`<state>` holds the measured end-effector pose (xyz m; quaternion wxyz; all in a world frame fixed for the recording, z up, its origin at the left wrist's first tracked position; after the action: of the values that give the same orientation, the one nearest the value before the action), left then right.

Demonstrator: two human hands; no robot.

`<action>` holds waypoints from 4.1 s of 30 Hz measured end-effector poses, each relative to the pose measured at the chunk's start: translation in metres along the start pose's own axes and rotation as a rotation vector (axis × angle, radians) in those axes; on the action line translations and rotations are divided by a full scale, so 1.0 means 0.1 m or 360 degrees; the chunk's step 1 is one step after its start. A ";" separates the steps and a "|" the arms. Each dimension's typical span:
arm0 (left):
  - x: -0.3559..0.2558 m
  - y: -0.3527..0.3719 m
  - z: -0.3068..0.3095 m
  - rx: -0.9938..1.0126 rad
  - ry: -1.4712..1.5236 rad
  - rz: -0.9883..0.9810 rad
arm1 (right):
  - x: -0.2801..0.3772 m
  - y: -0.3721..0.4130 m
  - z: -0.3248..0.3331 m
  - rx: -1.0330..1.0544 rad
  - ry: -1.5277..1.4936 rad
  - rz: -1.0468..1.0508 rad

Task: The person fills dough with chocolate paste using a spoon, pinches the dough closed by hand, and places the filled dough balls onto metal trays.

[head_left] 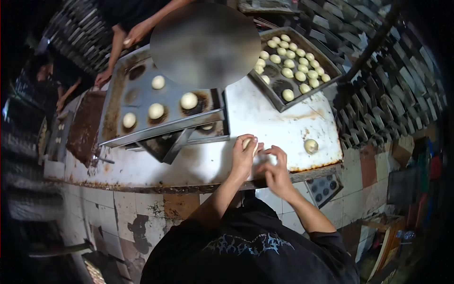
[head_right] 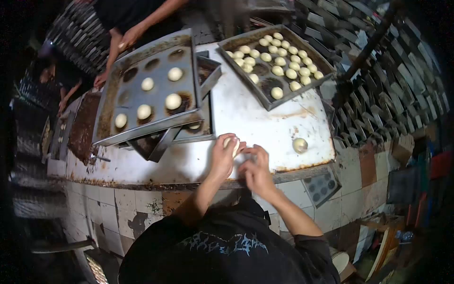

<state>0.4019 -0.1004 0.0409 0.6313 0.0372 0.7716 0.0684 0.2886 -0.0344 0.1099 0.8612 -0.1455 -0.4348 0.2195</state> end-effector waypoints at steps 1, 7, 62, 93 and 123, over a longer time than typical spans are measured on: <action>0.00 -0.08 -0.11 0.0040 -0.0684 -0.0366 | -0.32 0.03 0.10 -0.0135 -0.0061 -0.0161; 0.08 0.00 0.20 -0.0054 -0.0963 -0.0795 | -1.04 -0.45 -0.46 -0.0488 -0.0442 -0.0436; -0.20 1.10 1.09 0.0999 -0.0645 0.0066 | -2.33 -2.32 0.68 0.0767 0.1114 -0.0643; -0.73 3.53 4.81 -0.0936 0.1519 -0.0738 | 3.62 -1.12 -5.36 0.0450 -0.0550 0.0559; -1.72 1.24 7.06 -0.0857 0.1372 -0.0633 | 3.75 -1.85 -5.55 0.0633 -0.0573 0.0875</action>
<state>1.1247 0.0387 0.0900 0.2459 -0.3038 0.9078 0.1520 0.9833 -0.0379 0.1266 0.6915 -0.0460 -0.4726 0.5444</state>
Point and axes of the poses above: each hand's wrist, its own y-axis away from the middle knuckle, its own z-axis out of the back of the hand, x = y × z, the point moved 7 cm from there along -y, towards the middle knuckle, and after that the axes turned 5 degrees about -y, right-handed, at the moved point
